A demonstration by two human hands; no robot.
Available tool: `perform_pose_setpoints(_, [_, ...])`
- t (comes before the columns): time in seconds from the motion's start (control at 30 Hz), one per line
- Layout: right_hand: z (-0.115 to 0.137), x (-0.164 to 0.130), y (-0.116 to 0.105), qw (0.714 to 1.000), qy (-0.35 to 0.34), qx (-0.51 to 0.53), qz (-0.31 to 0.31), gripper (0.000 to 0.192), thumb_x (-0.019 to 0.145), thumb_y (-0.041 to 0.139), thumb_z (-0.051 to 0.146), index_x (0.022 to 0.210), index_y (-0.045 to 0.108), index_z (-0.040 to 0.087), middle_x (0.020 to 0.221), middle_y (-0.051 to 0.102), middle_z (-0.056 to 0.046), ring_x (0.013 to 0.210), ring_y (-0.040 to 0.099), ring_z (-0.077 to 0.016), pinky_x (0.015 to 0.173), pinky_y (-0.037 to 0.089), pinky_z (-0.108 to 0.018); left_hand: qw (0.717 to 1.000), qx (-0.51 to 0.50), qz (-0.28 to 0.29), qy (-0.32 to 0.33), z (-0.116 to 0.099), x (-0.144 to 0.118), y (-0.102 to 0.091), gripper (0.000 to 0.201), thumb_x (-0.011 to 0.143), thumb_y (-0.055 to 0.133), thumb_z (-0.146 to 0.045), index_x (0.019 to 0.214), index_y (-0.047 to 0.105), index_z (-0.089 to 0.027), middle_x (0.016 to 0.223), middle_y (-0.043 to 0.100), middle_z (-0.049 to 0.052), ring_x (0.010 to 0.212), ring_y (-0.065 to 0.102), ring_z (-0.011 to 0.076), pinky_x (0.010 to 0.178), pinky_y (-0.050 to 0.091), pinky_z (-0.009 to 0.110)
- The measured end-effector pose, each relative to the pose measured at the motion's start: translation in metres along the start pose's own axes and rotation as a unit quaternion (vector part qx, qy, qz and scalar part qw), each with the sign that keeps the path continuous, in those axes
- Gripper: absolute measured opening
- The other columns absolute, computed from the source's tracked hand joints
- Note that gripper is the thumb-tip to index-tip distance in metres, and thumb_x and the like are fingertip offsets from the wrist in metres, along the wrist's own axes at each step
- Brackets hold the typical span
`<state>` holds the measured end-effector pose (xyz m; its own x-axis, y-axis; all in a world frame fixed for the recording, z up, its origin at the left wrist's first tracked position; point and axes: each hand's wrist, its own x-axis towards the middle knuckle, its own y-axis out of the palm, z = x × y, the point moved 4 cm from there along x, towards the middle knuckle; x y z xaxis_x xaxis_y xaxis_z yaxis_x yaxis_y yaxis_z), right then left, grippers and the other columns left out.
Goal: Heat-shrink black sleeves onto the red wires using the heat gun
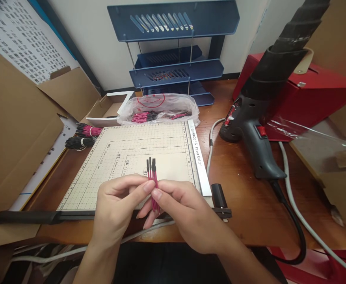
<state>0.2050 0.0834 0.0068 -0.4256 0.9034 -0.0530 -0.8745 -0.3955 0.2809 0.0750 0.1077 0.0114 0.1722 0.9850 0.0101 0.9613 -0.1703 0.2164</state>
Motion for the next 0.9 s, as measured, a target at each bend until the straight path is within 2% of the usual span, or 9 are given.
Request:
perform_pose_setpoints(0.33, [-0.0010,0.0012,-0.0002,1.000,-0.014,-0.010,-0.016,0.038,0.104,0.051,0.040,0.083,0.069,0.013,0.082,0.070,-0.004,0.080,0.069,-0.0106,0.079,0.055,-0.022,0.998,-0.028,0.039,0.034,-0.0021,0.0009,0.0038,0.012,0.091,0.073,-0.021,0.082,0.081,-0.018,0.042,0.048,-0.007,0.034,0.052,0.0066,0.043,0.047,0.018])
perform_pose_setpoints(0.5, [0.0011,0.0013,0.0005,1.000,-0.016,-0.009,-0.014,0.038,0.104,0.051,0.039,0.084,0.069,0.013,0.080,0.071,-0.004,0.078,0.069,-0.0097,0.077,0.056,-0.020,0.996,-0.010,0.089,0.024,-0.0010,0.0040,0.0033,0.015,0.095,0.070,-0.025,0.085,0.079,-0.018,0.044,0.050,-0.006,0.036,0.055,0.0083,0.043,0.047,0.020])
perform_pose_setpoints(0.63, [0.0038,0.0007,0.0013,1.000,-0.027,-0.005,-0.008,0.036,0.104,0.050,0.036,0.086,0.070,0.012,0.081,0.072,-0.004,0.074,0.069,-0.0089,0.075,0.057,-0.019,0.988,0.033,0.148,0.011,-0.0022,0.0055,0.0050,0.036,0.099,0.064,-0.030,0.067,0.069,-0.015,0.044,0.045,-0.005,0.038,0.055,0.0095,0.045,0.045,0.022])
perform_pose_setpoints(0.73, [0.0051,0.0013,0.0015,1.000,-0.030,-0.004,-0.006,0.036,0.104,0.050,0.034,0.084,0.070,0.012,0.080,0.071,-0.004,0.076,0.068,-0.0082,0.077,0.056,-0.018,0.986,0.059,0.156,0.022,-0.0040,0.0053,0.0045,0.047,0.101,0.062,-0.030,0.057,0.060,-0.015,0.045,0.044,-0.005,0.040,0.056,0.0085,0.051,0.049,0.023])
perform_pose_setpoints(0.9, [0.0028,0.0014,0.0011,1.000,-0.021,-0.002,0.002,0.038,0.104,0.050,0.036,0.083,0.071,0.012,0.080,0.070,-0.004,0.079,0.067,-0.0083,0.078,0.055,-0.017,0.988,0.047,0.147,0.021,-0.0030,0.0045,0.0045,0.036,0.100,0.063,-0.029,0.068,0.073,-0.015,0.044,0.044,-0.005,0.039,0.055,0.0091,0.050,0.049,0.024])
